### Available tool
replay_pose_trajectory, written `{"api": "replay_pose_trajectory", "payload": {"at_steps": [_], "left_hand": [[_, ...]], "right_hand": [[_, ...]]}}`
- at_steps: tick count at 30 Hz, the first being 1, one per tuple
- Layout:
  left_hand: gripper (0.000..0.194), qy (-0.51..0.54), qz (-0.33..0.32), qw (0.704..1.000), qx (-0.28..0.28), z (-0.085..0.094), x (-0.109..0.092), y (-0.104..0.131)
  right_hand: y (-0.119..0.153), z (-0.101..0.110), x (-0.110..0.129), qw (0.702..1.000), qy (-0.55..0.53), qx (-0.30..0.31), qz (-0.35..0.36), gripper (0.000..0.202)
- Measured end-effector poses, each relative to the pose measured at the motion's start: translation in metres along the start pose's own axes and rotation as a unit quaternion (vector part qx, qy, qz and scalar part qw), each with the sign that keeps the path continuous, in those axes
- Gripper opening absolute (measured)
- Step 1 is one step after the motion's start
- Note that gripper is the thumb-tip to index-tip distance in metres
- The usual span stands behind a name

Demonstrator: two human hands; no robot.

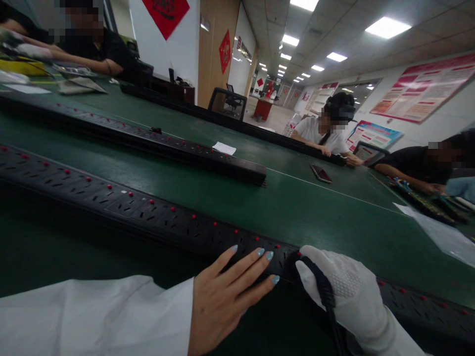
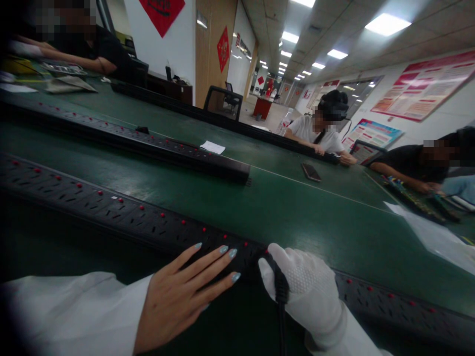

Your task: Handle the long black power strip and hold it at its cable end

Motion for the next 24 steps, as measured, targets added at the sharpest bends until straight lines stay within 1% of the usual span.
{"api": "replay_pose_trajectory", "payload": {"at_steps": [5,10,21,24], "left_hand": [[0.064,0.003,0.001,1.0,-0.003,0.0013,-0.0001,-0.0004],[0.063,0.002,0.004,1.0,-0.009,0.0022,-0.0001,0.0],[0.065,-0.002,0.004,1.0,-0.014,0.0021,0.0001,0.0],[0.065,-0.004,0.004,1.0,-0.015,0.0012,0.0,-0.0001]], "right_hand": [[-0.0026,0.0015,0.0008,1.0,-0.004,-0.001,0.001,0.028],[-0.0027,0.0031,0.0002,1.0,0.002,-0.008,0.002,0.027],[-0.0023,-0.0008,0.0002,1.0,0.001,0.005,0.001,0.025],[-0.0013,0.0012,-0.0003,1.0,0.005,-0.004,-0.001,0.026]]}}
Point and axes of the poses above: each hand's wrist, its own y-axis away from the middle knuckle, its own z-axis out of the back of the hand, x = y × z, the point moved 10 cm from there along -y, towards the middle knuckle, and after that the axes turned 14 degrees about y, right-handed, at the moved point
